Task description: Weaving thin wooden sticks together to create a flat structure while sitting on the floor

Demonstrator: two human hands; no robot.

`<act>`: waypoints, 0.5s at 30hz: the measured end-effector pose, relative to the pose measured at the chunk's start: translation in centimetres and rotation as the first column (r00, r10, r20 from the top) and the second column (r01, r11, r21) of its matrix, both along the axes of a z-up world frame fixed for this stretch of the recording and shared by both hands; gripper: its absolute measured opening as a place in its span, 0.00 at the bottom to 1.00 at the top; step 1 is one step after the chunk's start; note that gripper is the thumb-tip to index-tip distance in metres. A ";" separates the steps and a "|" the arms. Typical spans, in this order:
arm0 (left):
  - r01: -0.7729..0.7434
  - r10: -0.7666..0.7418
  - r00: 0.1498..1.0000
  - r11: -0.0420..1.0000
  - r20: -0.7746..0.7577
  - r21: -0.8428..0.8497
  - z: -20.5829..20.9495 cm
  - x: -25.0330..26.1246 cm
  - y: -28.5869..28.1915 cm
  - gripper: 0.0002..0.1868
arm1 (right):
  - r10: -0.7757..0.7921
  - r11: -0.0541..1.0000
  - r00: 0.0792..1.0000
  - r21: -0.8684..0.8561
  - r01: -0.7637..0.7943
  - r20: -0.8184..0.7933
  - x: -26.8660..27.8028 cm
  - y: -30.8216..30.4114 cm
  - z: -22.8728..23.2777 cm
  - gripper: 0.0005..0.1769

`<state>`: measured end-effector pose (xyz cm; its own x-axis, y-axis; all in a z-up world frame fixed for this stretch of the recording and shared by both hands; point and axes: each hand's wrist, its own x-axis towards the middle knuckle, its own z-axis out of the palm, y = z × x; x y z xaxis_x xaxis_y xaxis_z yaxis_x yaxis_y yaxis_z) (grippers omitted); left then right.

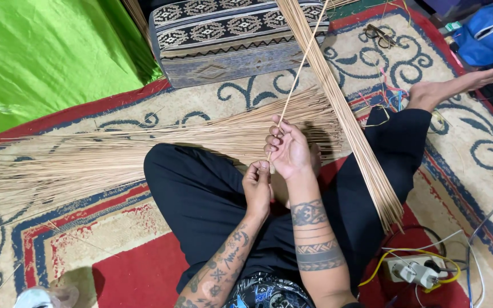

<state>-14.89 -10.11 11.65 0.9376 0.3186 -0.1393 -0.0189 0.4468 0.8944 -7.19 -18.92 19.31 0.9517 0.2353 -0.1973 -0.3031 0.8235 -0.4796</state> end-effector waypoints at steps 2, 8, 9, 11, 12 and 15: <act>0.025 -0.025 1.000 1.000 -0.002 -0.016 -4.2 1.5 0.0 0.12 | -0.034 0.996 0.999 -0.080 0.035 0.010 -0.1 0.2 0.3 0.15; 0.036 -0.035 0.999 0.999 -0.034 0.038 -5.1 1.3 0.1 0.12 | -0.104 0.978 0.993 -0.176 0.113 0.059 -0.5 0.0 1.8 0.21; 0.030 -0.028 0.999 0.998 -0.035 0.058 -5.5 1.2 0.1 0.11 | -0.105 0.979 0.993 -0.168 0.114 0.062 -0.6 -0.2 1.8 0.20; 0.024 -0.022 0.999 0.997 -0.028 0.071 0.2 -0.6 0.2 0.07 | -0.111 0.980 0.992 -0.157 0.120 0.066 -0.5 -0.6 1.7 0.20; 0.018 -0.017 1.000 0.996 -0.022 0.082 3.0 -1.5 0.2 0.06 | -0.117 0.981 0.991 -0.147 0.126 0.070 -0.5 -0.8 1.6 0.20; 0.008 -0.003 0.999 0.992 -0.037 0.126 0.1 -0.6 -0.1 0.06 | -0.121 0.978 0.990 -0.161 0.131 0.072 -0.5 -0.8 1.5 0.20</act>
